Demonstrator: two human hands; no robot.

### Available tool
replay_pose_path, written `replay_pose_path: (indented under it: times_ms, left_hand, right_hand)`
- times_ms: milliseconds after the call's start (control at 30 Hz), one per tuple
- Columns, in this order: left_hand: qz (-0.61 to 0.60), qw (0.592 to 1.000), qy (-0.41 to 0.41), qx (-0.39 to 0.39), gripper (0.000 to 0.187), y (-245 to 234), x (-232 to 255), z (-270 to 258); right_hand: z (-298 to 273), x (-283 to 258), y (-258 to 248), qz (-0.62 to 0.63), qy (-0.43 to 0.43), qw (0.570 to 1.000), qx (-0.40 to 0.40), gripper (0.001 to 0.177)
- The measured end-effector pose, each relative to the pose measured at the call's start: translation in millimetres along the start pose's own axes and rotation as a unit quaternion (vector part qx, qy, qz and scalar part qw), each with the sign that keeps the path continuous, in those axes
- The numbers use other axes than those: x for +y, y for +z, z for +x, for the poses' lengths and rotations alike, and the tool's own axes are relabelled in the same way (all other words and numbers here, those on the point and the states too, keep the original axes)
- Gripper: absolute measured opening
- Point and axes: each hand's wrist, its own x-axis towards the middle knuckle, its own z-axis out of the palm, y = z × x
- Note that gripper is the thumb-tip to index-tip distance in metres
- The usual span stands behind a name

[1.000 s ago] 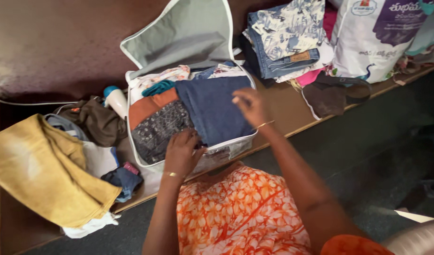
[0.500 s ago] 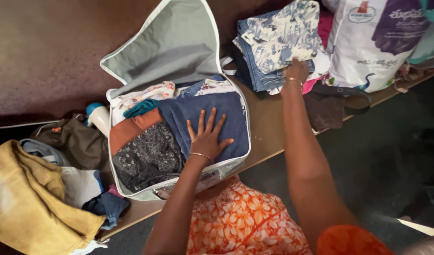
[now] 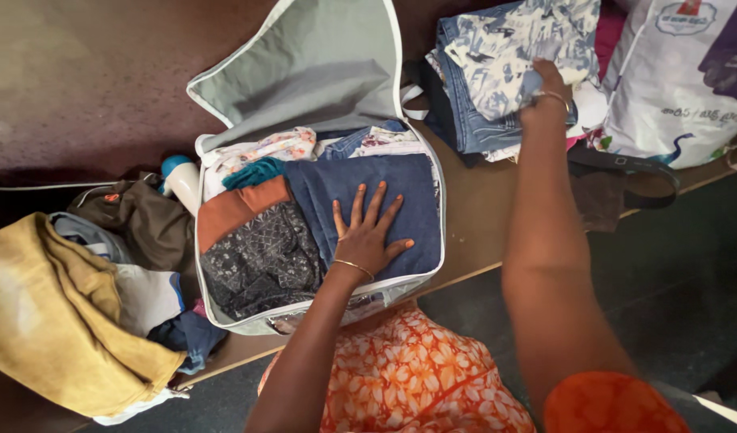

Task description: The person unloads clothes from a large fabric organizer, picking up items such as pants and shirts one at a time and placing them in piles on a nearby surface.

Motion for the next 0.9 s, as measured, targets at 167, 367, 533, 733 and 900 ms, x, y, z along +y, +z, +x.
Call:
replay_pose_path:
  times_ms: [167, 367, 533, 733, 900]
  left_hand:
    - [-0.010, 1.000, -0.004, -0.011, 0.088, 1.6, -2.1, 3.0]
    - [-0.018, 1.000, -0.004, -0.016, 0.089, 4.8, -4.1, 4.7]
    - [-0.029, 0.999, 0.015, 0.039, 0.088, 21.5, -11.7, -3.5]
    - [-0.061, 0.997, 0.041, 0.002, 0.083, 45.8, -19.6, -42.7]
    - [-0.068, 0.990, 0.074, 0.104, 0.059, 15.1, -36.7, -113.8]
  right_hand:
    - [-77.6, -39.5, 29.3, -0.019, -0.051, 0.999, 0.003, 0.039]
    - [-224.2, -87.1, 24.2, 0.006, -0.053, 0.987, -0.149, 0.050]
    - [-325.4, -86.8, 47.2, -0.068, 0.020, 0.979, -0.193, 0.054]
    - [-433.6, -52.8, 145.8, -0.138, 0.074, 0.937, -0.312, 0.065]
    - [-465.4, -26.5, 185.8, -0.037, 0.152, 0.913, -0.377, 0.065]
